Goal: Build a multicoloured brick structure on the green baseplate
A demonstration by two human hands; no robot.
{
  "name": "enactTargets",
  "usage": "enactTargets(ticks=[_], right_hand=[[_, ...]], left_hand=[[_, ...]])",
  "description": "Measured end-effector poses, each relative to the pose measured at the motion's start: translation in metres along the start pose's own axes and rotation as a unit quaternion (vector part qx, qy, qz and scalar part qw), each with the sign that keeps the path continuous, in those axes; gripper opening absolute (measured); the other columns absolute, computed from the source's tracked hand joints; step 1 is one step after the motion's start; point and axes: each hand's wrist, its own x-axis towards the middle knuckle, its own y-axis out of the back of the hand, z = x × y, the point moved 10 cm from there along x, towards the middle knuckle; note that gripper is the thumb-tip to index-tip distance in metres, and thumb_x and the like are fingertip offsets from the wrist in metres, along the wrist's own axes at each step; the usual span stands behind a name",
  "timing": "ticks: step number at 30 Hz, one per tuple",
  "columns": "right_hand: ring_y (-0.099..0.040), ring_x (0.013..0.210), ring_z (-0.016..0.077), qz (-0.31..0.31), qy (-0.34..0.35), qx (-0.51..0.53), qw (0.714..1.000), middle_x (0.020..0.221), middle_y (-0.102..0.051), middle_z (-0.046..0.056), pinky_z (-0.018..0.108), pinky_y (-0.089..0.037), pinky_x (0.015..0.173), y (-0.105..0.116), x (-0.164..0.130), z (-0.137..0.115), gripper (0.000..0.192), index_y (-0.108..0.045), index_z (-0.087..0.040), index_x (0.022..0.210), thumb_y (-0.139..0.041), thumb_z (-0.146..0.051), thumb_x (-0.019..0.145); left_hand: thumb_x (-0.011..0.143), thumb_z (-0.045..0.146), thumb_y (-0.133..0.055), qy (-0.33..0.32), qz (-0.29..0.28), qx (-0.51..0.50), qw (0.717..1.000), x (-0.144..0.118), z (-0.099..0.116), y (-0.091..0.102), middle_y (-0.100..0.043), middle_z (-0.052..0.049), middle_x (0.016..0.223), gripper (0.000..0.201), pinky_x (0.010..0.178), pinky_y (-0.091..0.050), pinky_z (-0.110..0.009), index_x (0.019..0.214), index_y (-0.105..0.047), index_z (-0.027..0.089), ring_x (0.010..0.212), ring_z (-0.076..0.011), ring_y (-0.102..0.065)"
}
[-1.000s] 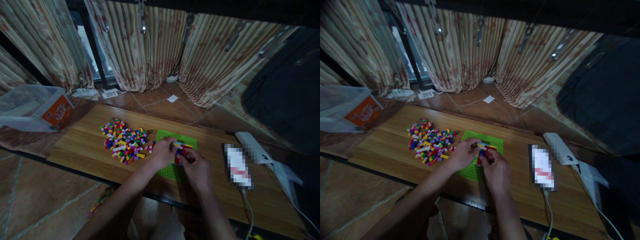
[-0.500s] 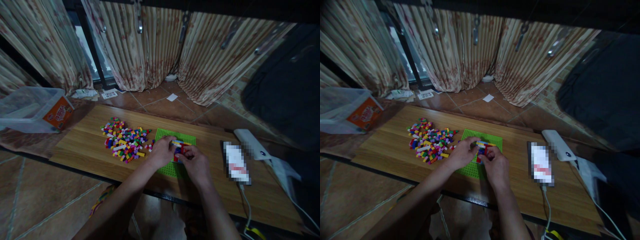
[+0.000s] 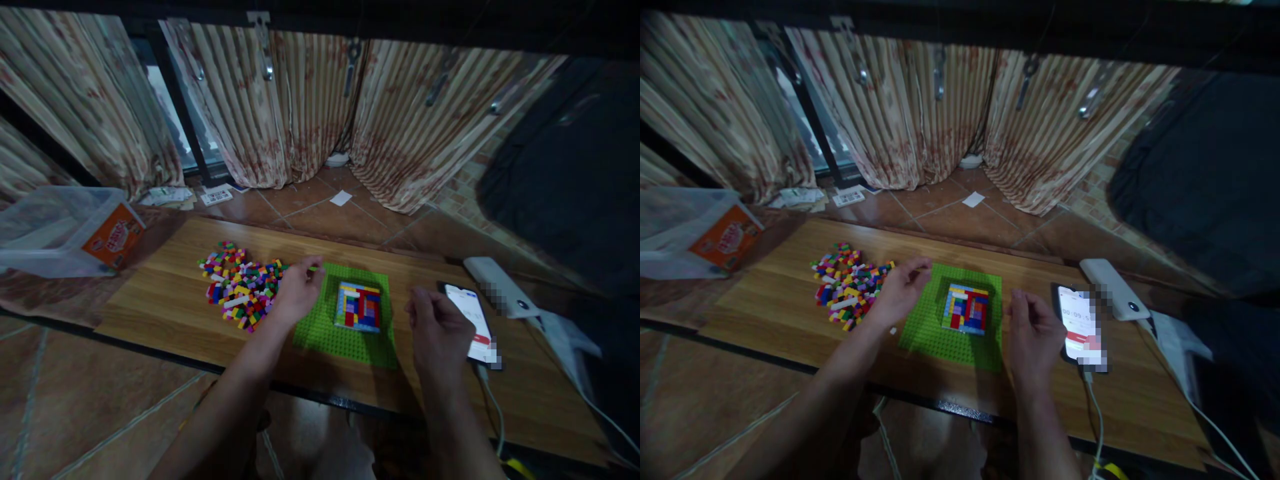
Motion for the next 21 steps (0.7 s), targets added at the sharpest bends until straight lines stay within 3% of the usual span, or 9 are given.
enactTargets(ticks=[3,7,13,16,21], right_hand=[[-0.053,0.055,0.012,-0.022,0.044,0.007,0.999,0.059,-0.059,-0.002,0.024,-0.041,0.053,-0.012,-0.015,-0.016,0.027,-0.066,-0.018,0.074,-0.063,-0.043,0.084],[-0.061,0.063,0.0138,-0.13,0.099,-0.015,0.987,0.07,-0.068,-0.001,0.025,-0.047,0.061,-0.048,-0.047,-0.035,0.02,-0.069,-0.021,0.082,-0.061,-0.037,0.087],[-0.068,0.076,0.0159,-0.314,0.199,-0.074,0.925,0.085,-0.073,0.001,0.027,-0.051,0.072,-0.104,-0.097,-0.048,0.017,-0.07,-0.024,0.089,-0.055,-0.03,0.092],[-0.068,0.08,0.0162,-0.358,0.208,-0.099,0.905,0.087,-0.073,0.002,0.028,-0.051,0.074,-0.122,-0.11,-0.043,0.018,-0.068,-0.023,0.092,-0.051,-0.028,0.094],[-0.068,0.084,0.0166,-0.397,0.198,-0.122,0.888,0.089,-0.072,0.002,0.028,-0.049,0.077,-0.142,-0.126,-0.032,0.017,-0.067,-0.022,0.094,-0.05,-0.022,0.093]], left_hand=[[0.085,0.027,-0.056,0.012,0.079,-0.063,0.995,0.004,-0.004,0.027,-0.073,-0.007,0.096,0.029,0.078,-0.053,-0.027,0.107,-0.069,0.012,0.083,-0.0167,-0.067],[0.085,0.032,-0.057,0.047,0.145,-0.14,0.978,0.0,-0.009,0.053,-0.073,-0.006,0.092,0.03,0.066,-0.053,-0.023,0.106,-0.068,0.013,0.074,-0.0143,-0.066],[0.083,0.033,-0.061,0.039,0.236,-0.221,0.946,-0.006,-0.016,0.096,-0.071,-0.005,0.082,0.027,0.06,-0.049,-0.02,0.096,-0.068,0.011,0.062,-0.0092,-0.061],[0.079,0.032,-0.065,0.063,0.27,-0.31,0.909,-0.009,-0.029,0.111,-0.068,-0.002,0.076,0.023,0.058,-0.046,-0.017,0.091,-0.068,0.013,0.057,-0.0062,-0.057],[0.074,0.021,-0.068,0.121,0.264,-0.467,0.835,-0.011,-0.046,0.115,-0.064,0.001,0.069,0.014,0.055,-0.044,-0.015,0.085,-0.067,0.012,0.054,-0.0043,-0.057]])
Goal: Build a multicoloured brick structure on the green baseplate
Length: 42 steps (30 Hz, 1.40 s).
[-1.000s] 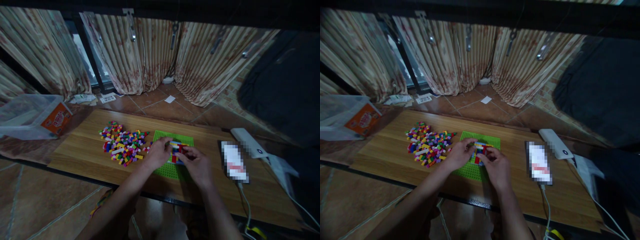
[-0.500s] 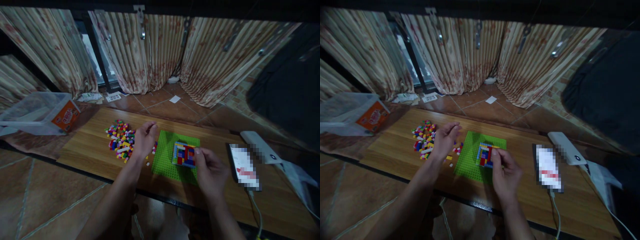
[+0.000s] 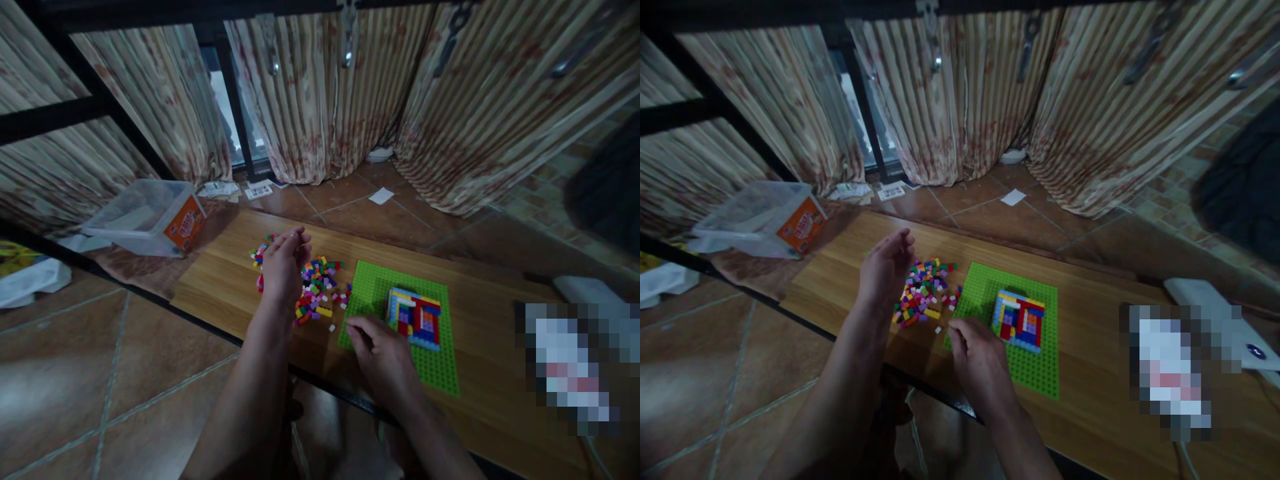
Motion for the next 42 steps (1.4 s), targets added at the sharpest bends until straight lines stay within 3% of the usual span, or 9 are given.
enactTargets(ticks=[8,13,20,25,31,36,40,42], right_hand=[[-0.066,0.087,0.0177,0.0,-0.01,-0.017,1.0,0.094,-0.069,0.004,0.029,-0.049,0.079,-0.018,0.006,0.003,0.018,-0.067,-0.021,0.1,-0.051,-0.025,0.093],[-0.064,0.092,0.0195,0.019,-0.023,-0.072,0.997,0.098,-0.068,0.005,0.029,-0.047,0.079,-0.028,0.017,0.001,0.019,-0.068,-0.022,0.1,-0.051,-0.023,0.092],[-0.062,0.095,0.02,-0.001,-0.034,-0.119,0.992,0.103,-0.065,0.006,0.029,-0.047,0.081,-0.037,0.023,-0.006,0.021,-0.069,-0.021,0.105,-0.053,-0.024,0.091],[-0.063,0.091,0.0202,0.01,-0.06,-0.163,0.985,0.104,-0.064,0.007,0.029,-0.048,0.074,-0.039,0.024,-0.006,0.018,-0.07,-0.023,0.098,-0.054,-0.025,0.091],[-0.062,0.085,0.0207,0.036,-0.044,-0.16,0.986,0.095,-0.065,0.007,0.03,-0.047,0.07,-0.041,0.025,-0.009,0.015,-0.066,-0.02,0.091,-0.051,-0.021,0.091],[-0.063,0.082,0.019,0.09,-0.035,-0.042,0.994,0.088,-0.066,0.004,0.03,-0.048,0.072,-0.01,0.025,-0.014,0.011,-0.063,-0.019,0.09,-0.052,-0.021,0.09],[-0.06,0.065,0.0147,0.191,-0.11,0.035,0.975,0.076,-0.065,-0.001,0.027,-0.046,0.062,0.049,0.01,0.014,0.011,-0.063,-0.021,0.082,-0.059,-0.031,0.086],[-0.062,0.065,0.0156,0.23,-0.153,0.025,0.961,0.075,-0.068,0.001,0.027,-0.047,0.063,0.079,-0.003,0.034,0.014,-0.065,-0.021,0.079,-0.062,-0.034,0.082]], left_hand=[[0.084,0.007,-0.054,0.06,0.062,-0.11,0.99,0.006,0.011,0.023,-0.059,0.004,0.059,0.01,0.051,-0.043,-0.013,0.083,-0.062,0.011,0.046,-0.0022,-0.053],[0.088,0.005,-0.049,0.091,0.05,-0.129,0.986,0.005,0.007,0.02,-0.058,0.004,0.058,0.014,0.048,-0.043,-0.013,0.084,-0.061,0.011,0.043,-0.0024,-0.051],[0.089,0.006,-0.049,0.096,0.055,-0.137,0.984,0.006,0.009,0.021,-0.057,0.004,0.058,0.015,0.047,-0.043,-0.013,0.084,-0.061,0.012,0.043,-0.0028,-0.051],[0.09,0.005,-0.047,0.101,0.053,-0.135,0.984,0.006,0.01,0.019,-0.057,0.003,0.056,0.018,0.046,-0.044,-0.014,0.082,-0.061,0.011,0.043,-0.0039,-0.052],[0.091,0.005,-0.045,0.102,0.054,-0.124,0.986,0.005,0.011,0.017,-0.058,0.002,0.057,0.02,0.048,-0.047,-0.014,0.079,-0.061,0.01,0.044,-0.004,-0.053],[0.087,0.006,-0.054,0.109,0.049,-0.118,0.986,0.006,0.01,0.017,-0.059,0.003,0.056,0.012,0.047,-0.046,-0.013,0.08,-0.062,0.012,0.044,-0.0038,-0.053],[0.088,0.004,-0.05,0.112,0.049,-0.118,0.986,0.006,0.008,0.017,-0.06,0.001,0.059,0.016,0.048,-0.046,-0.014,0.081,-0.063,0.011,0.045,-0.0043,-0.054],[0.088,0.004,-0.049,0.114,0.046,-0.117,0.985,0.006,0.006,0.016,-0.06,0.001,0.059,0.017,0.047,-0.046,-0.014,0.081,-0.063,0.011,0.045,-0.0049,-0.055]])
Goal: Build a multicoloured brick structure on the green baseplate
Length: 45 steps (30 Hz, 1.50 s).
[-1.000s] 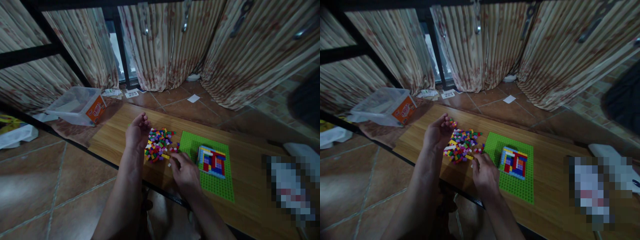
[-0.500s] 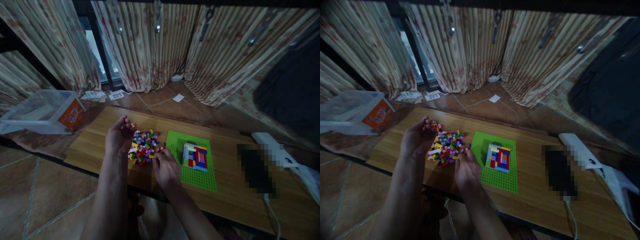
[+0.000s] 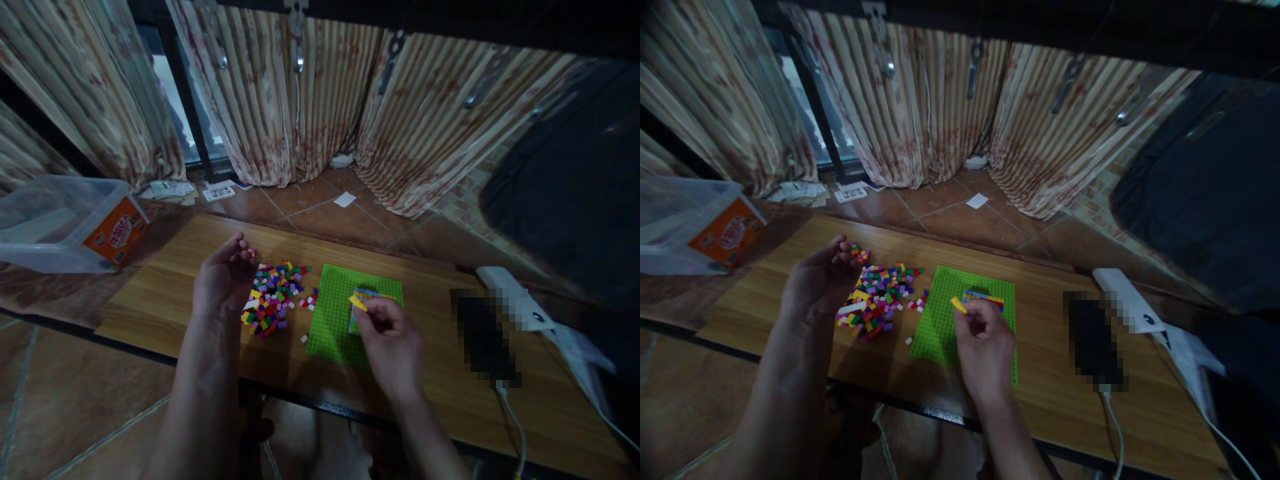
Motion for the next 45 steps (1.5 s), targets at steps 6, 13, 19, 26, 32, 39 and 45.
enactTargets(ticks=[6,13,19,26,32,39,45], right_hand=[[-0.067,0.068,0.0229,0.049,-0.061,-0.146,0.986,0.078,-0.074,0.008,0.032,-0.047,0.064,0.051,0.009,0.041,0.022,-0.07,-0.019,0.083,-0.064,-0.04,0.078],[-0.067,0.065,0.0228,0.047,-0.063,-0.198,0.977,0.074,-0.073,0.007,0.031,-0.044,0.061,0.043,0.009,0.042,0.023,-0.068,-0.02,0.076,-0.063,-0.042,0.079],[-0.065,0.062,0.0203,0.014,-0.03,-0.214,0.976,0.074,-0.073,0.005,0.03,-0.042,0.06,0.037,0.01,0.041,0.021,-0.066,-0.021,0.075,-0.06,-0.041,0.08],[-0.066,0.066,0.0201,-0.024,-0.006,-0.186,0.982,0.08,-0.073,0.006,0.031,-0.046,0.064,0.03,0.01,0.039,0.02,-0.067,-0.02,0.088,-0.055,-0.034,0.081],[-0.065,0.068,0.0188,-0.031,-0.005,-0.163,0.986,0.082,-0.071,0.005,0.033,-0.049,0.067,0.031,0.011,0.041,0.024,-0.069,-0.019,0.093,-0.055,-0.034,0.079],[-0.061,0.077,0.018,-0.122,0.067,-0.154,0.978,0.094,-0.065,0.005,0.034,-0.05,0.072,0.019,0.018,0.039,0.04,-0.065,-0.024,0.121,-0.049,-0.029,0.084],[-0.061,0.085,0.0209,-0.138,0.085,-0.175,0.971,0.093,-0.066,0.005,0.038,-0.05,0.079,0.02,0.022,0.039,0.035,-0.067,-0.025,0.116,-0.051,-0.03,0.085]], left_hand=[[0.087,0.004,-0.05,0.005,-0.013,0.005,1.0,-0.001,-0.004,-0.004,-0.06,0.001,0.058,0.017,0.047,-0.046,-0.014,0.079,-0.063,0.012,0.046,-0.006,-0.056],[0.089,0.005,-0.048,0.014,-0.011,0.013,1.0,-0.003,-0.008,-0.006,-0.059,0.002,0.057,0.019,0.046,-0.046,-0.014,0.079,-0.063,0.011,0.044,-0.0052,-0.055],[0.09,0.005,-0.047,0.012,-0.01,0.025,1.0,-0.003,-0.007,-0.007,-0.06,0.002,0.056,0.02,0.046,-0.046,-0.014,0.077,-0.062,0.012,0.045,-0.0056,-0.056],[0.089,0.004,-0.048,0.015,-0.02,0.023,0.999,-0.004,-0.009,-0.009,-0.059,0.003,0.055,0.019,0.046,-0.046,-0.013,0.079,-0.062,0.012,0.044,-0.0043,-0.054],[0.087,0.006,-0.052,0.011,-0.018,0.025,0.999,-0.002,-0.009,-0.007,-0.059,0.003,0.057,0.015,0.046,-0.046,-0.014,0.079,-0.063,0.012,0.043,-0.0044,-0.054],[0.087,0.005,-0.051,0.011,-0.016,0.026,0.999,-0.002,-0.009,-0.006,-0.06,0.002,0.058,0.015,0.046,-0.046,-0.014,0.08,-0.063,0.012,0.045,-0.0054,-0.056],[0.087,0.005,-0.052,0.015,-0.017,0.018,1.0,-0.003,-0.009,-0.007,-0.059,0.002,0.058,0.015,0.047,-0.046,-0.014,0.079,-0.063,0.011,0.044,-0.0046,-0.055]])
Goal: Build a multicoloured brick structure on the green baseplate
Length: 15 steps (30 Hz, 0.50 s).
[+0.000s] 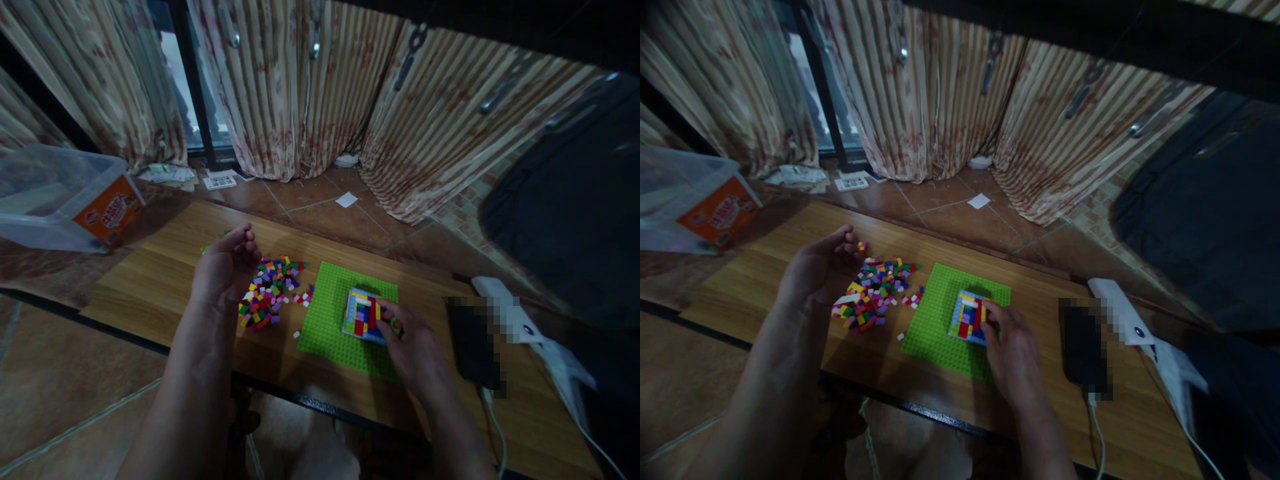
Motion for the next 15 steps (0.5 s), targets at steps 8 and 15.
enactTargets(ticks=[8,15], right_hand=[[-0.056,0.11,0.0264,0.053,-0.018,0.041,0.998,0.116,-0.058,0.009,0.048,-0.044,0.097,0.012,0.002,0.016,0.031,-0.073,-0.026,0.105,-0.064,-0.043,0.08],[-0.054,0.12,0.0256,-0.009,-0.063,0.189,0.98,0.13,-0.055,0.008,0.05,-0.042,0.103,-0.006,0.007,0.036,0.033,-0.073,-0.027,0.106,-0.07,-0.041,0.076]], left_hand=[[0.085,0.004,-0.051,-0.006,-0.006,0.003,1.0,0.004,-0.001,0.002,-0.059,0.002,0.058,0.016,0.048,-0.049,-0.014,0.081,-0.064,0.012,0.044,-0.0049,-0.054],[0.084,0.003,-0.051,-0.014,0.001,0.002,1.0,0.004,0.001,0.003,-0.059,0.002,0.058,0.016,0.048,-0.048,-0.014,0.081,-0.064,0.011,0.043,-0.0043,-0.053]])
